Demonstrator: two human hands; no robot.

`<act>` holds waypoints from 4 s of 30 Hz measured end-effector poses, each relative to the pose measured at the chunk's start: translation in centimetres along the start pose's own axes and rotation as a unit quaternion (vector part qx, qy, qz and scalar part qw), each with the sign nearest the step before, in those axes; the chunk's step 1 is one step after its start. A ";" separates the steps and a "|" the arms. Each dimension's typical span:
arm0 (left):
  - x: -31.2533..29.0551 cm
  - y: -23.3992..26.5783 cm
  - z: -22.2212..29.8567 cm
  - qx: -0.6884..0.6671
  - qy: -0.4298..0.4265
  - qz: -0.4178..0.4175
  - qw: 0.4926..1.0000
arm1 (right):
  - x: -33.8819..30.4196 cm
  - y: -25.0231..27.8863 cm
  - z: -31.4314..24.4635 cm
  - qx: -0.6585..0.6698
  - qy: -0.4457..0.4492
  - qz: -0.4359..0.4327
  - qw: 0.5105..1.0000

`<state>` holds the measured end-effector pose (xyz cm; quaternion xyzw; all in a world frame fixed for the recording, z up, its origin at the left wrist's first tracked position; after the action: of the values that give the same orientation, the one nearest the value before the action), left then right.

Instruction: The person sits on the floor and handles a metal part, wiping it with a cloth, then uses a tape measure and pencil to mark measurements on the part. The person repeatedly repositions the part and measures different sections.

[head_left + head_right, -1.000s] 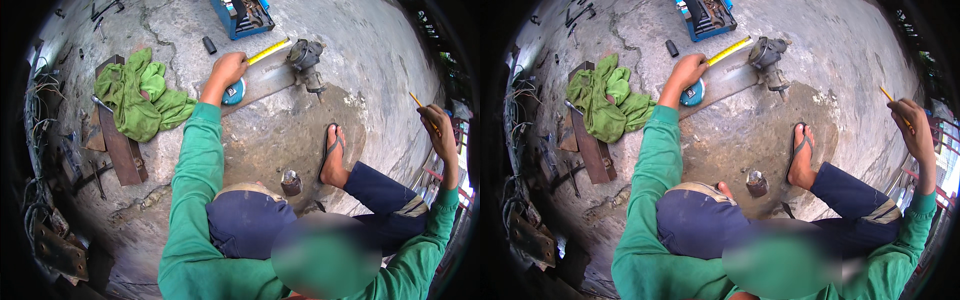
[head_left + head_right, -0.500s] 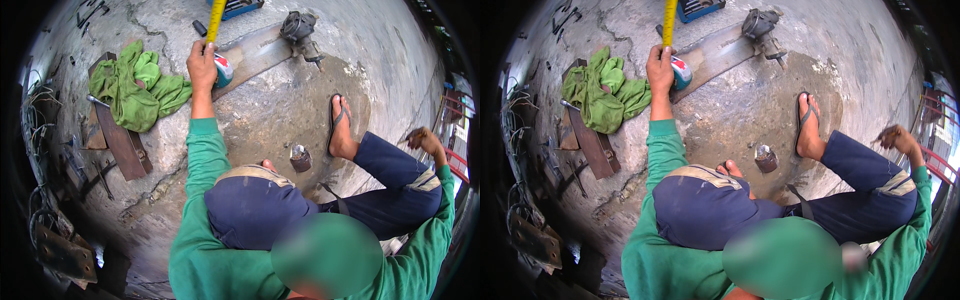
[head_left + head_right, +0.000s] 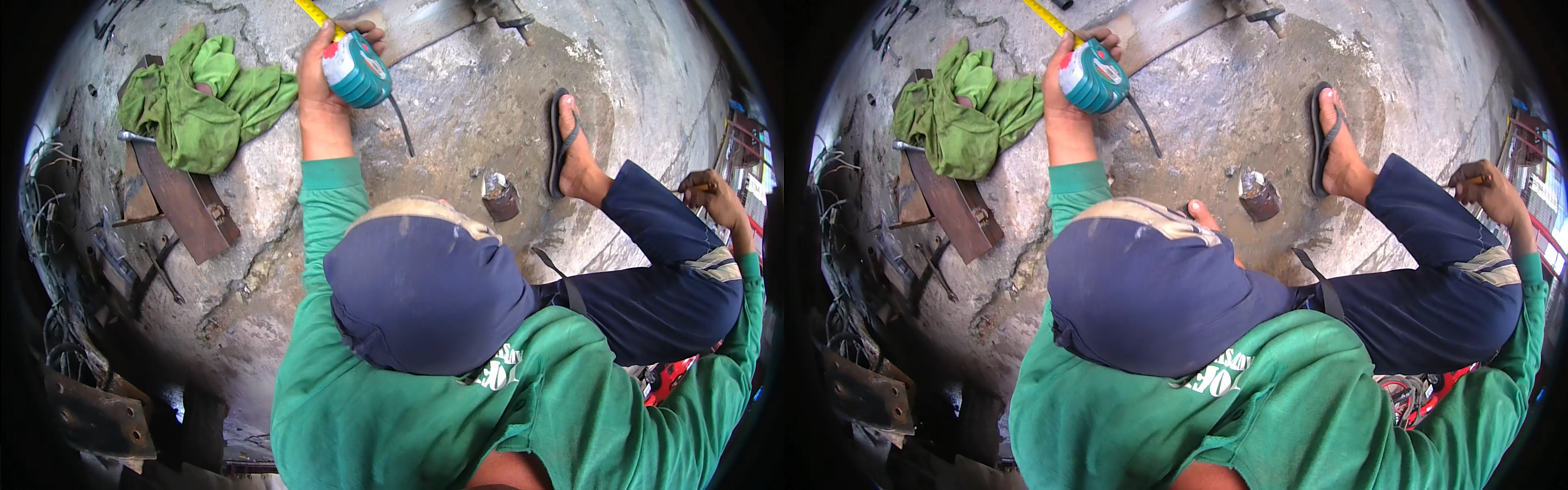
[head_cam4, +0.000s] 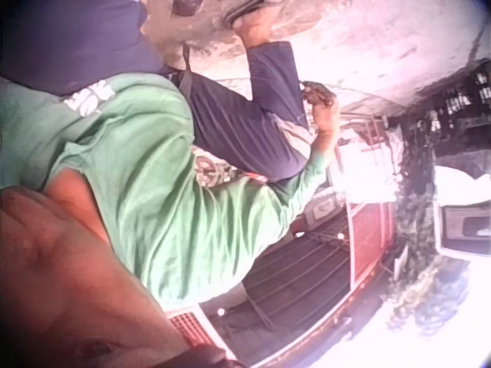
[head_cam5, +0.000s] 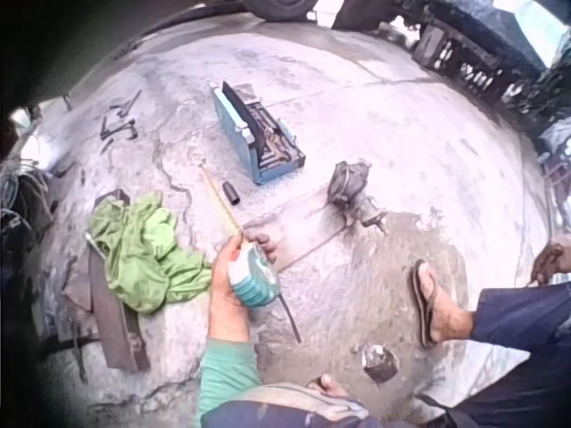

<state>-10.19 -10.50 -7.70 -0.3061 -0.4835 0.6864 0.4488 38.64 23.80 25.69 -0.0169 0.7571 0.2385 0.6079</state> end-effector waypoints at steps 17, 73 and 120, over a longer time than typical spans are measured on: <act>-9.1 -6.6 -11.3 0.487 0.200 0.085 0.846 | 6.1 0.9 -7.2 -0.203 0.073 0.014 0.976; 5.4 2.6 -4.2 0.846 -0.211 0.243 0.425 | 22.9 -6.5 -28.0 -0.004 0.510 0.337 0.792; 5.6 2.4 -4.4 0.857 -0.165 0.252 0.418 | 25.1 -8.7 -27.4 0.051 0.388 0.296 0.872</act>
<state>-9.44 -4.01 -11.43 0.2483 0.3898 0.8645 0.1976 9.86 12.29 3.47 0.1478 0.9129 0.3420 0.1665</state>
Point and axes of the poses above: each hand's wrist, its own x-axis towards the middle knuckle, its own y-axis out of the back of the hand, z = x × y, the point moved 2 cm from there along x, towards the middle knuckle, and after that the axes turned 13 degrees about -z, right-handed, at the moved point
